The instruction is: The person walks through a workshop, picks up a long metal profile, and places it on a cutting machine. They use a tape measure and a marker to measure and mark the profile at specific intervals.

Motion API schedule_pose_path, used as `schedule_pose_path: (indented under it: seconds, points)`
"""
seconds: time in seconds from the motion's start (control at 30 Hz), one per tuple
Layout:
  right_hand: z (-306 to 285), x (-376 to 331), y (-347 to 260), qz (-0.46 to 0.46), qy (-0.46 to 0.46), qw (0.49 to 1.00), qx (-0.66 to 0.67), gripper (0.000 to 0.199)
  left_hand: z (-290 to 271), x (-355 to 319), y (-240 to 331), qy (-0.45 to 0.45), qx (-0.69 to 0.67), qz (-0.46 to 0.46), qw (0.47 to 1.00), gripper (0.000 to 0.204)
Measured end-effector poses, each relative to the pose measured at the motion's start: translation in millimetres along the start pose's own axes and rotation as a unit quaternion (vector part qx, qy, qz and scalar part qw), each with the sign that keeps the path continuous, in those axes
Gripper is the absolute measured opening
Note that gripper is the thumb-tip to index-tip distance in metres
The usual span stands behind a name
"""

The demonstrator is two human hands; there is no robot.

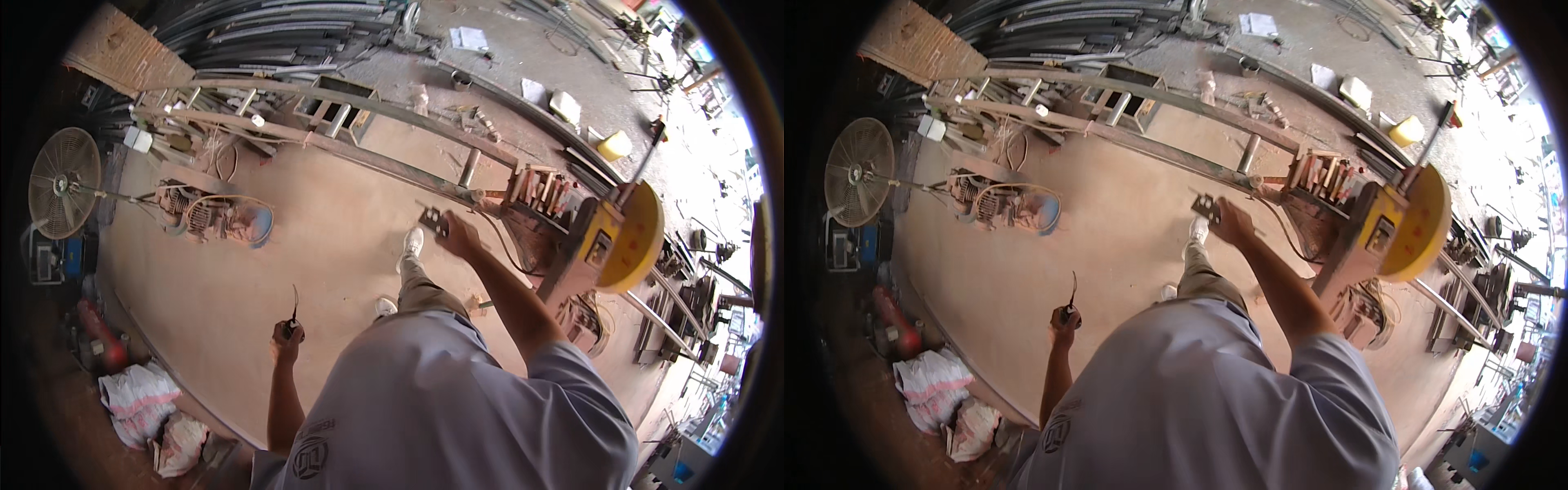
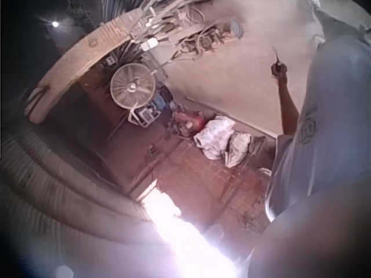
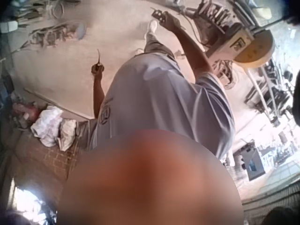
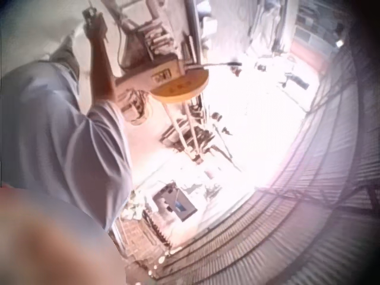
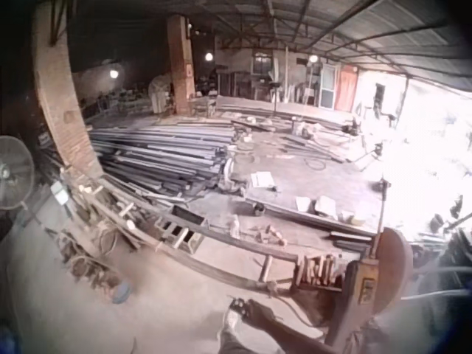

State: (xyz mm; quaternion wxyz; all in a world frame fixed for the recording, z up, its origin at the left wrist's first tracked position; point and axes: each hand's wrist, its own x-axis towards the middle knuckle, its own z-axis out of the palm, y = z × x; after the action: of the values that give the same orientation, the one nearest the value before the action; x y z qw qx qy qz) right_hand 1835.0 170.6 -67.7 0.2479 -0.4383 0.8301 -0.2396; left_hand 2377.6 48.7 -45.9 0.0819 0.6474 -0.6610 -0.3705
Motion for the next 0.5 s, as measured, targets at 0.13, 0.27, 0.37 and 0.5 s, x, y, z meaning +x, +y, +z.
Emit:
schedule_pose_path:
  seconds: [0.13, 0.27, 0.37, 0.5]
  points:
    - [19.5, 106.1, 6.6, -0.04, 0.111, 0.987, -0.106, 0.052, -6.4, -8.3, 33.4, -0.009, 0.063, -0.116, 0.991, 0.049]
    - [39.6, 166.0, 22.3, -0.003, 0.047, 0.986, -0.159, 0.038, -13.3, -30.1, 70.0, -0.063, 0.172, -0.172, 0.968, 0.051]
    - [53.4, 179.1, 32.9, -0.033, 0.058, 0.979, -0.191, 0.027, -14.1, -28.8, 103.9, -0.01, 0.163, -0.195, 0.967, 0.051]
    - [62.2, 180.9, 48.1, -0.015, 0.059, 0.978, -0.197, 0.027, -10.2, 6.8, 146.6, -0.024, 0.134, -0.154, 0.979, 0.05]
